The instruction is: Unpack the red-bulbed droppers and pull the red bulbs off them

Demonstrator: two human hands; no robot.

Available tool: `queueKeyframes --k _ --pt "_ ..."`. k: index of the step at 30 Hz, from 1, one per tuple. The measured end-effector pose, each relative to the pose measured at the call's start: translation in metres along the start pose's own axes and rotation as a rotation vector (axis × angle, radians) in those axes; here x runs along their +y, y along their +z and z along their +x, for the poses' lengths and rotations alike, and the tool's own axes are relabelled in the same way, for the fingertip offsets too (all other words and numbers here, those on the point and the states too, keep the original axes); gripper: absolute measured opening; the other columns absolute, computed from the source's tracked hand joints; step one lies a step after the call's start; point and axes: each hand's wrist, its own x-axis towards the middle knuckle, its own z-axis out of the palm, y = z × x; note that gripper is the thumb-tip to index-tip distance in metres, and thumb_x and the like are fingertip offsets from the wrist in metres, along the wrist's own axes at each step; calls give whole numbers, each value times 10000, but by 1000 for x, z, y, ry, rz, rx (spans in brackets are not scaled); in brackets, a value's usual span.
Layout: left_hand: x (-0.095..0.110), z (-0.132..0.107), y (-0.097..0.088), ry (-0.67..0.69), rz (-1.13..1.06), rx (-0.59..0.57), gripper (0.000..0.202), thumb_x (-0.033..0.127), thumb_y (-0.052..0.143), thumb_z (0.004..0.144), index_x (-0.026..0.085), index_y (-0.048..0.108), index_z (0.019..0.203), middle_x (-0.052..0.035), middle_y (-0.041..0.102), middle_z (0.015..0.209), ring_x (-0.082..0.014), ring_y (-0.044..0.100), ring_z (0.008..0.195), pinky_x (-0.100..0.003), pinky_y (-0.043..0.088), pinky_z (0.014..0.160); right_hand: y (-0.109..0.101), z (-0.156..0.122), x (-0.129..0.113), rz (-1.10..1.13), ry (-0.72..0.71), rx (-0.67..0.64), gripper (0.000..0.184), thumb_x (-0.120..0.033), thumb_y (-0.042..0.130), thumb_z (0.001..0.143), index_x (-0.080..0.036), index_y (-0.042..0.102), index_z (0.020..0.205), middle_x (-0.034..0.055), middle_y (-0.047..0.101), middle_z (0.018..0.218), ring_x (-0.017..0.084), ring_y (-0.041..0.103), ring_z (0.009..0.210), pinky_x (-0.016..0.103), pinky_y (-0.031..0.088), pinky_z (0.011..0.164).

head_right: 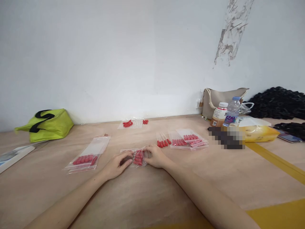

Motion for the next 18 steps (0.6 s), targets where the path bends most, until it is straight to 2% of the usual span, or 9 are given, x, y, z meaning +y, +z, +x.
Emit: queueKeyframes --k 4,10,14,18 --pt "1 1 -2 8 -10 -41 168 256 432 832 220 556 940 -27 608 1063 -176 544 998 -329 403 894 2 3 -1 34 -27 -10 382 -81 576 627 -209 617 985 17 631 957 160 542 885 295 395 828" --pt "2 1 -3 -14 -3 -62 144 294 426 836 209 529 890 -38 614 1023 -178 546 966 -371 355 945 6 8 2 -52 32 -32 366 -136 631 606 -171 616 971 46 603 882 175 515 845 295 404 773" --pt "3 0 -2 -24 16 -53 133 317 423 837 210 498 863 -43 603 1015 -186 540 941 -374 388 889 3 6 -1 -152 -84 -69 355 -138 614 632 -179 607 984 58 576 910 179 503 873 298 393 784" --pt "3 1 -3 -41 8 -65 143 327 419 838 207 487 873 -54 583 1046 -183 539 897 -343 425 802 1 4 0 -276 -189 -108 368 -173 571 717 -213 559 1082 70 581 972 194 499 927 326 376 802"
